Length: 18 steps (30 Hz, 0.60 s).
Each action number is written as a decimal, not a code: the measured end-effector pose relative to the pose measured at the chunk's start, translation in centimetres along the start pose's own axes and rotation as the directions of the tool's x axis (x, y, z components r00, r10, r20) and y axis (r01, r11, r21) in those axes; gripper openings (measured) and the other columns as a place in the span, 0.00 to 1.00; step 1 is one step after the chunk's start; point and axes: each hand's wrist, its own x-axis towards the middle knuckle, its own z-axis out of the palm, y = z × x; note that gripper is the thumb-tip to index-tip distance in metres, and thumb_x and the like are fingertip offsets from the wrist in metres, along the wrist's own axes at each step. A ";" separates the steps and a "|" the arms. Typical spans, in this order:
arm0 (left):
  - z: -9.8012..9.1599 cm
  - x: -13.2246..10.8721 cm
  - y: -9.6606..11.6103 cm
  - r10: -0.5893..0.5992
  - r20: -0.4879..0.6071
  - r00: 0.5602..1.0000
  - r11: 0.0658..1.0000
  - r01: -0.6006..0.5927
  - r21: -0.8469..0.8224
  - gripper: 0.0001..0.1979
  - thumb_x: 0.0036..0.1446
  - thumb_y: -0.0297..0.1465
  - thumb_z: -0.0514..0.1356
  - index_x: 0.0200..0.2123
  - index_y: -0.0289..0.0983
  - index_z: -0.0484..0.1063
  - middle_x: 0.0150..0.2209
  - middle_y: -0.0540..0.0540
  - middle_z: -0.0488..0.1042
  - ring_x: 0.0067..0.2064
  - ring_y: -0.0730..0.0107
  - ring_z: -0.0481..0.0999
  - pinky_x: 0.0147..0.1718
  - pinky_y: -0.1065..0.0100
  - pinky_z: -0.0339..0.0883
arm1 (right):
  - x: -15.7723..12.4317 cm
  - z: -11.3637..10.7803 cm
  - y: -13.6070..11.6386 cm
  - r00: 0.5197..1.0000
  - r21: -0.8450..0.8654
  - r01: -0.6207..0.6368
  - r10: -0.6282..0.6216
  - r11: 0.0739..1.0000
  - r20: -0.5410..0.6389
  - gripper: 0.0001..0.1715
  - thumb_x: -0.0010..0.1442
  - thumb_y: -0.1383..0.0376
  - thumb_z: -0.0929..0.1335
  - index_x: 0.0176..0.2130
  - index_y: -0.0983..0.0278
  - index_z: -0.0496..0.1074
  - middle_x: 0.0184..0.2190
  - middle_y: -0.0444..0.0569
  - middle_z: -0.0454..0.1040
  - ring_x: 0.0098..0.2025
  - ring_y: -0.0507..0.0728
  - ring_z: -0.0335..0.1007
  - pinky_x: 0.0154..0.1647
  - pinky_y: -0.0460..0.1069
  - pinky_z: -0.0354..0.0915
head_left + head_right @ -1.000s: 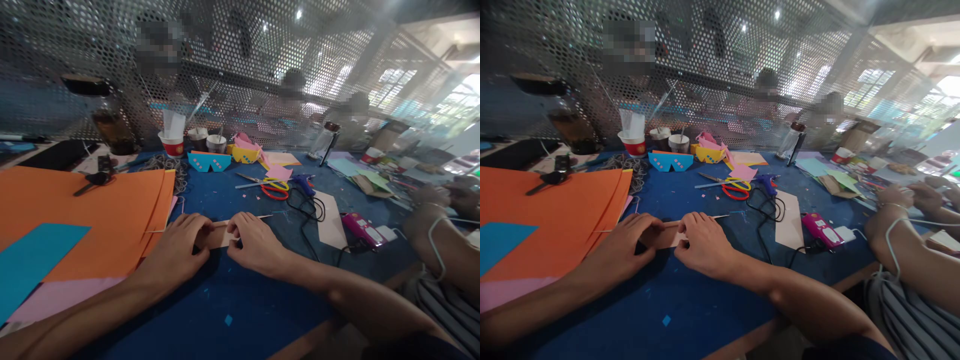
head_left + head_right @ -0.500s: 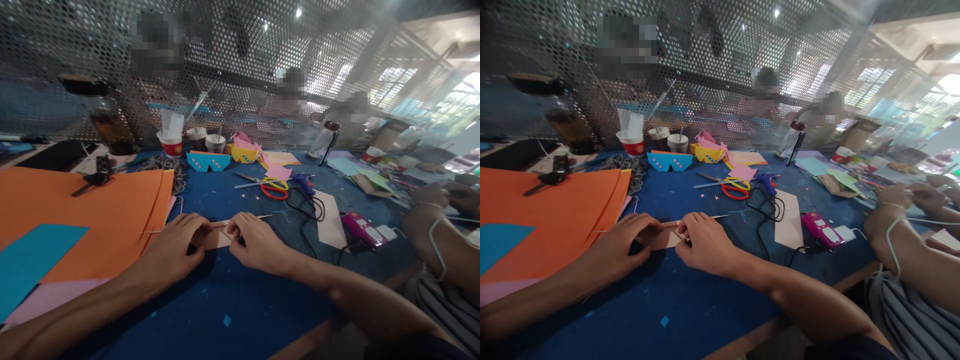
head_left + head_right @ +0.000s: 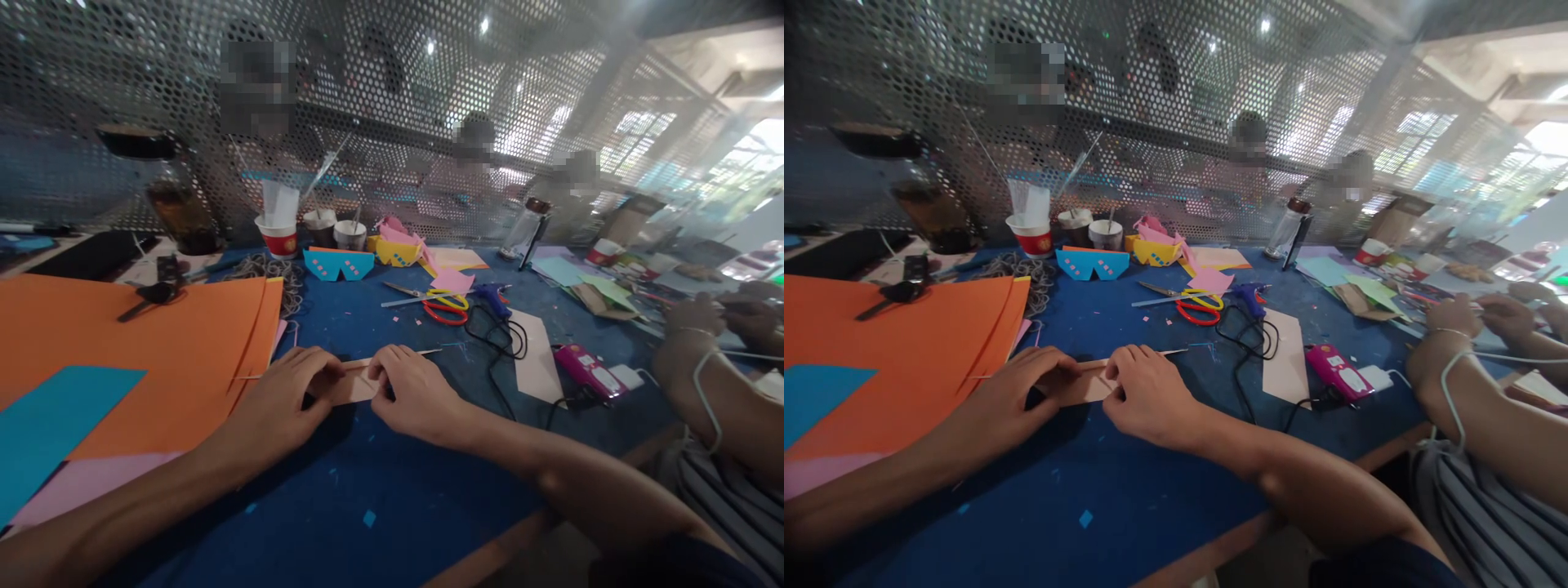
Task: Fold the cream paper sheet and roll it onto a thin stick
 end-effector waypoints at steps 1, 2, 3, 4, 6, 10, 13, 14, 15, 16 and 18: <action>0.0 0.0 0.0 -0.013 -0.011 1.000 1.000 0.013 -0.022 0.13 0.58 0.35 0.56 0.43 0.43 0.78 0.44 0.44 0.82 0.49 0.51 0.80 0.48 0.53 0.73 | 0.1 0.0 0.2 1.000 0.025 0.004 -0.004 1.000 -0.015 0.13 0.57 0.75 0.68 0.41 0.60 0.68 0.41 0.48 0.79 0.44 0.58 0.73 0.46 0.53 0.64; -0.1 -0.1 0.0 -0.024 -0.022 0.999 0.999 0.023 -0.039 0.13 0.60 0.36 0.55 0.43 0.44 0.79 0.44 0.44 0.83 0.48 0.52 0.80 0.47 0.53 0.73 | 0.2 0.0 0.4 0.999 0.057 0.005 -0.003 0.998 -0.034 0.12 0.58 0.74 0.68 0.40 0.60 0.69 0.40 0.47 0.80 0.43 0.58 0.74 0.44 0.52 0.64; -0.2 -0.1 0.1 -0.033 -0.035 0.999 0.998 0.031 -0.050 0.14 0.62 0.36 0.54 0.42 0.44 0.80 0.44 0.45 0.83 0.47 0.53 0.80 0.46 0.54 0.73 | 0.3 0.0 0.7 0.998 0.091 0.007 -0.002 0.996 -0.061 0.10 0.60 0.74 0.68 0.39 0.59 0.69 0.40 0.47 0.80 0.41 0.57 0.74 0.43 0.51 0.64; -0.3 -0.2 0.3 -0.039 -0.050 0.998 0.998 0.036 -0.054 0.15 0.64 0.37 0.54 0.42 0.44 0.80 0.43 0.45 0.83 0.46 0.54 0.80 0.45 0.55 0.73 | 0.4 -0.1 0.9 0.996 0.122 0.015 -0.004 0.992 -0.091 0.09 0.62 0.73 0.68 0.39 0.59 0.69 0.39 0.46 0.79 0.40 0.56 0.74 0.42 0.51 0.64; -0.5 -0.2 0.7 -0.048 -0.054 0.997 0.998 0.045 -0.046 0.15 0.65 0.40 0.54 0.41 0.44 0.81 0.41 0.46 0.83 0.44 0.55 0.80 0.42 0.56 0.73 | 0.7 -0.3 1.3 0.986 0.151 0.056 -0.031 0.987 -0.162 0.07 0.65 0.72 0.68 0.40 0.59 0.71 0.39 0.47 0.79 0.40 0.56 0.74 0.43 0.51 0.66; -0.5 -0.1 1.3 -0.074 -0.033 0.997 0.996 0.072 -0.049 0.17 0.65 0.47 0.58 0.40 0.43 0.80 0.40 0.44 0.82 0.43 0.54 0.81 0.41 0.56 0.74 | 1.0 -0.7 1.7 0.965 0.084 0.143 -0.120 0.986 -0.235 0.04 0.70 0.69 0.68 0.44 0.60 0.73 0.42 0.50 0.80 0.45 0.59 0.75 0.53 0.55 0.68; -0.2 0.1 1.1 -0.055 -0.048 0.997 0.998 0.054 -0.031 0.18 0.62 0.50 0.63 0.43 0.43 0.80 0.43 0.43 0.83 0.46 0.51 0.82 0.46 0.53 0.75 | 0.9 -0.5 1.9 0.973 0.023 0.134 -0.127 0.991 -0.195 0.05 0.72 0.65 0.71 0.48 0.61 0.74 0.47 0.52 0.80 0.50 0.62 0.75 0.57 0.58 0.67; -0.1 0.2 1.0 -0.043 -0.047 0.998 0.999 0.042 -0.018 0.18 0.61 0.49 0.63 0.44 0.43 0.80 0.45 0.43 0.83 0.48 0.50 0.82 0.48 0.52 0.74 | 0.9 -0.4 1.9 0.976 0.000 0.129 -0.127 0.992 -0.177 0.06 0.73 0.64 0.71 0.50 0.61 0.74 0.49 0.53 0.80 0.53 0.62 0.75 0.58 0.58 0.66; 0.0 0.3 0.9 -0.032 -0.044 0.999 0.999 0.031 -0.005 0.18 0.61 0.48 0.63 0.46 0.42 0.80 0.46 0.42 0.83 0.50 0.49 0.82 0.49 0.51 0.74 | 0.9 -0.2 2.0 0.979 -0.025 0.128 -0.130 0.992 -0.160 0.07 0.74 0.63 0.72 0.51 0.61 0.75 0.51 0.53 0.80 0.55 0.63 0.74 0.59 0.59 0.65; 0.0 0.3 0.7 -0.026 -0.039 0.999 1.000 0.026 0.003 0.18 0.61 0.46 0.63 0.47 0.42 0.80 0.47 0.42 0.83 0.50 0.48 0.81 0.50 0.51 0.73 | 0.9 -0.1 2.0 0.980 -0.050 0.131 -0.137 0.990 -0.142 0.07 0.75 0.63 0.72 0.51 0.61 0.75 0.52 0.53 0.80 0.56 0.63 0.73 0.60 0.59 0.64; 0.1 0.4 0.6 -0.023 -0.028 0.999 1.000 0.024 0.011 0.18 0.61 0.46 0.62 0.47 0.42 0.80 0.48 0.41 0.83 0.51 0.48 0.81 0.50 0.51 0.73 | 1.0 0.0 2.0 0.982 -0.092 0.144 -0.154 0.985 -0.111 0.06 0.76 0.61 0.71 0.50 0.61 0.77 0.53 0.52 0.81 0.57 0.63 0.72 0.61 0.60 0.62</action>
